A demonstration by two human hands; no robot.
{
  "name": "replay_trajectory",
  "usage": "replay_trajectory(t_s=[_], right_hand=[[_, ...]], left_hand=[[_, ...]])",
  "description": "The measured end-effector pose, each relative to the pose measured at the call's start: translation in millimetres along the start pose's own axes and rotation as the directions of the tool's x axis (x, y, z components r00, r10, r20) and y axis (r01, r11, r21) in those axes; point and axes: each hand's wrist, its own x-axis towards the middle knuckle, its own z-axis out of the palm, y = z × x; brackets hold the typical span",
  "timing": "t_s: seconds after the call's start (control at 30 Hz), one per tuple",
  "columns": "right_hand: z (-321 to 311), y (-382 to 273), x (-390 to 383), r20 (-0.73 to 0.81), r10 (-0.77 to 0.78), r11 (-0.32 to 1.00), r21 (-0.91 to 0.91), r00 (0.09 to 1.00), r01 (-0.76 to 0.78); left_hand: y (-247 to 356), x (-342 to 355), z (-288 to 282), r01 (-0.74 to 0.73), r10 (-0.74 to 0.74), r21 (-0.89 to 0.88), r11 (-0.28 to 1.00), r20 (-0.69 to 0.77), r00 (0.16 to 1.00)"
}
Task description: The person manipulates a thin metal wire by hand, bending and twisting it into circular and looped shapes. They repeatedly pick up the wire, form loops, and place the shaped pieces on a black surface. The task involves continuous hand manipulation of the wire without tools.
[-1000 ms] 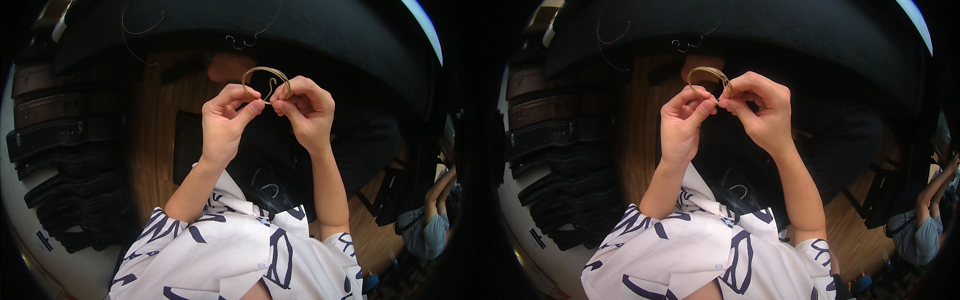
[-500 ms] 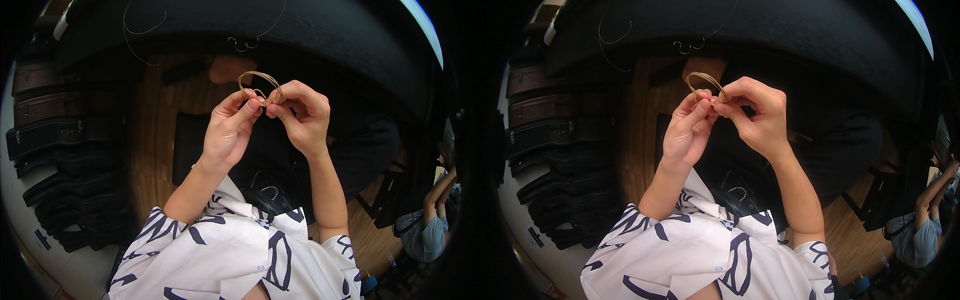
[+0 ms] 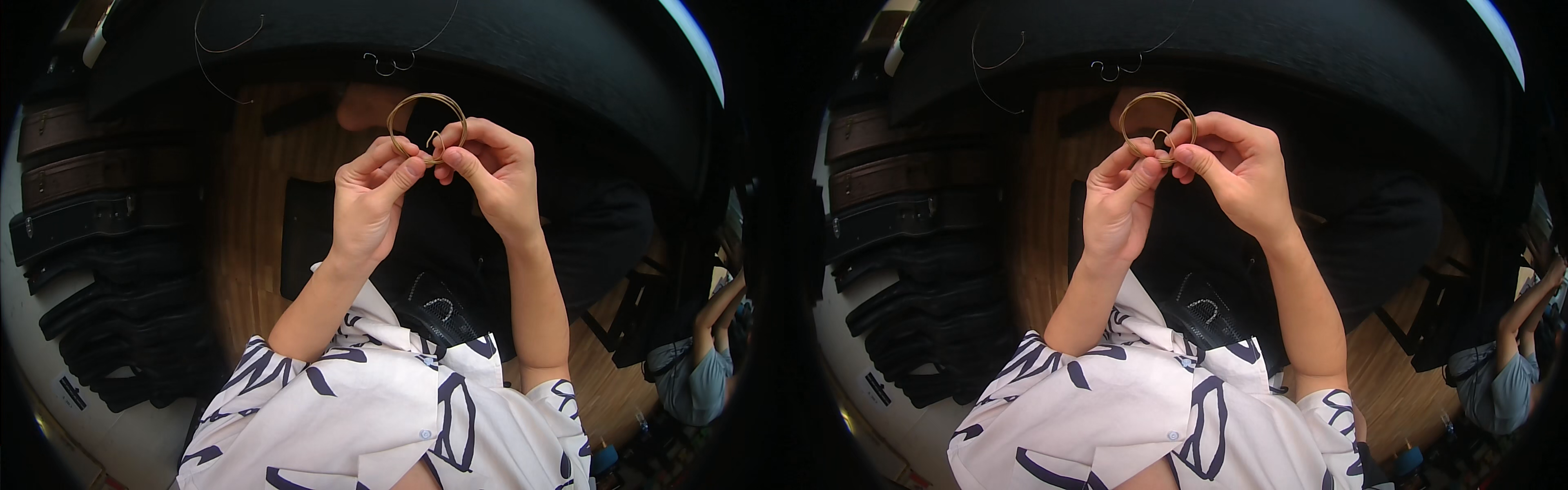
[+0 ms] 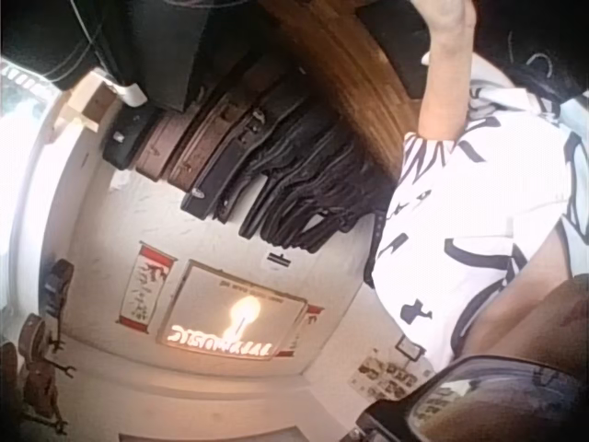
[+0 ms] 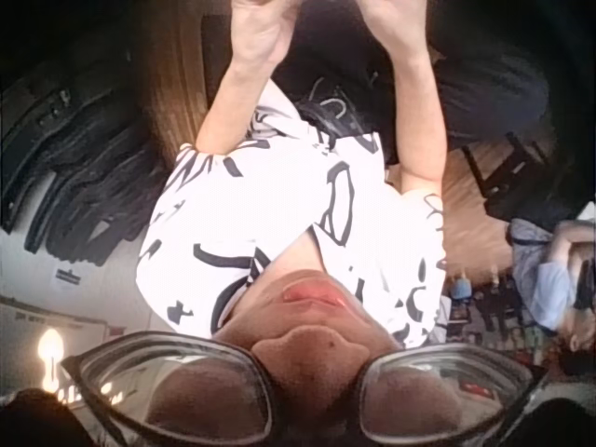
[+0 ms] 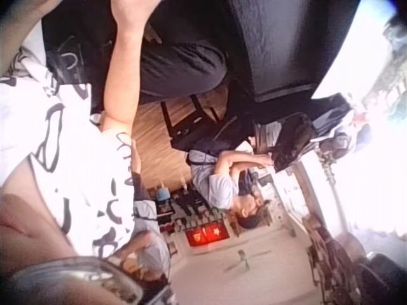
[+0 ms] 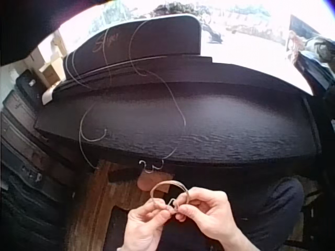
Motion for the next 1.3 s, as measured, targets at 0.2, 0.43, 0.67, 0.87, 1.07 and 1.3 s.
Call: replay_trajectory(t_s=[0.2, 0.43, 0.67, 0.87, 1.07, 1.3], right_hand=[[-7.4, 3.3, 2.9, 0.085, 0.007, 0.989, -0.147, 0.996, 0.006], [-6.5, 2.6, 2.8, 0.084, 0.039, 0.908, -0.419, 0.996, 0.000], [-7.3, -0.2, 2.2, 0.196, 0.025, 0.875, -0.478, 0.980, 0.074], [-9.2, -1.0, 0.9, 0.215, 0.150, 0.918, -0.392, 0.965, -0.056], [-14.3, -19.4, 3.0, 0.313, 0.333, 0.886, -0.427, 0.889, -0.182], [-18.6, -18.6, 2.1, 0.344, 0.248, 0.856, -0.515, 0.905, -0.039]], left_hand=[[7.1, 3.9, -0.4, -0.043, 0.056, 0.263, 0.964, -0.044, 0.997], [35.1, 10.7, -8.3, -0.348, 0.398, 0.856, 0.381, 0.188, 0.898], [42.9, 5.8, 0.9, -0.383, 0.209, 0.848, 0.365, 0.327, 0.922], [42.3, 6.3, 10.8, -0.563, 0.318, 0.824, 0.059, 0.519, 0.793], [34.1, 6.3, 9.7, -0.613, 0.330, 0.779, 0.130, 0.549, 0.768], [30.8, -1.2, 20.2, -0.492, 0.261, 0.842, 0.223, 0.434, 0.862]])
